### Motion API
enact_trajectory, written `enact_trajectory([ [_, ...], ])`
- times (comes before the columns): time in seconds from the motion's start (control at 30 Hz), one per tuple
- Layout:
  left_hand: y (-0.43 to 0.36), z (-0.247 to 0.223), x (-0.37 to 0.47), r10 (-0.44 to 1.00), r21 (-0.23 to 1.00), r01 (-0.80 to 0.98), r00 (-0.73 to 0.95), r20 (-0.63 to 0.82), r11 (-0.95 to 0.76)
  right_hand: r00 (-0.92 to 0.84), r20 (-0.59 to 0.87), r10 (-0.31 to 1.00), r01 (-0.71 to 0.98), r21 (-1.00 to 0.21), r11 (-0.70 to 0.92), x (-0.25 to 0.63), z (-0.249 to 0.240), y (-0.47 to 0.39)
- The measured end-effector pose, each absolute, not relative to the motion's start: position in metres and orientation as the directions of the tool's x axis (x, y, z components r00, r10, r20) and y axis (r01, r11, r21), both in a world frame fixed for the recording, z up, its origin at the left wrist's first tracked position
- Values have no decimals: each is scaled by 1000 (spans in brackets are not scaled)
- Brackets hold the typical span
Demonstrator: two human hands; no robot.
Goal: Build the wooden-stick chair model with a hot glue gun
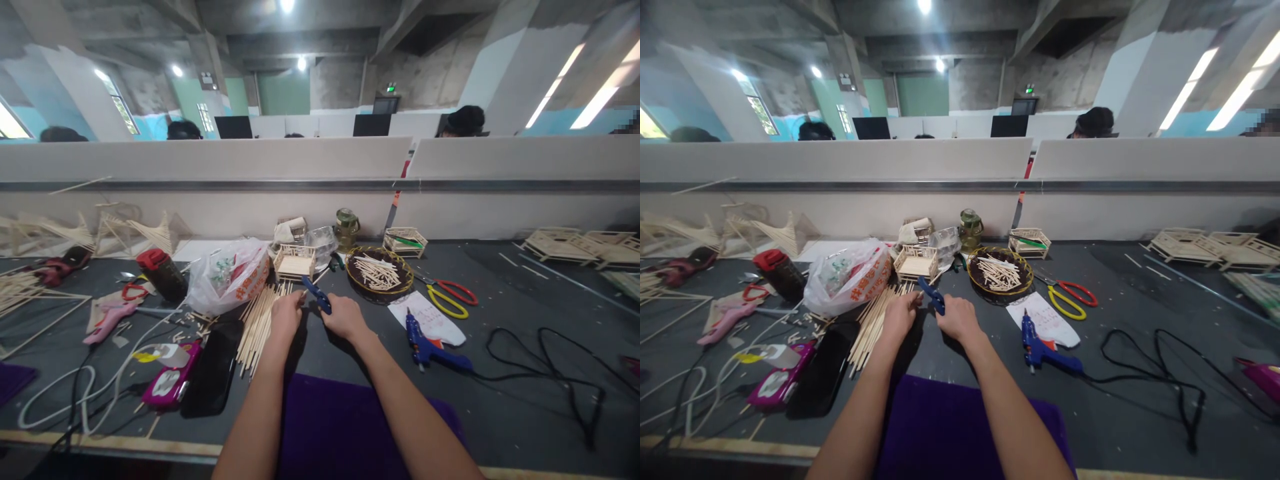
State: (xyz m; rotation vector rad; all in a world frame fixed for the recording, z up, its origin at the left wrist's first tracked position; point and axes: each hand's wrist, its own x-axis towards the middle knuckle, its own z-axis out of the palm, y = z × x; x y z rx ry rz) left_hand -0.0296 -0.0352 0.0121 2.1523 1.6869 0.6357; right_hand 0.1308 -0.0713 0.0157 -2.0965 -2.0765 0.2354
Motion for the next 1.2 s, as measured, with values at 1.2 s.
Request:
enact_trajectory([
  [1.2,-33,-7,-17,942,662,671,217,256,-334,42,62,997,971,-238,-26,143,11,-76],
])
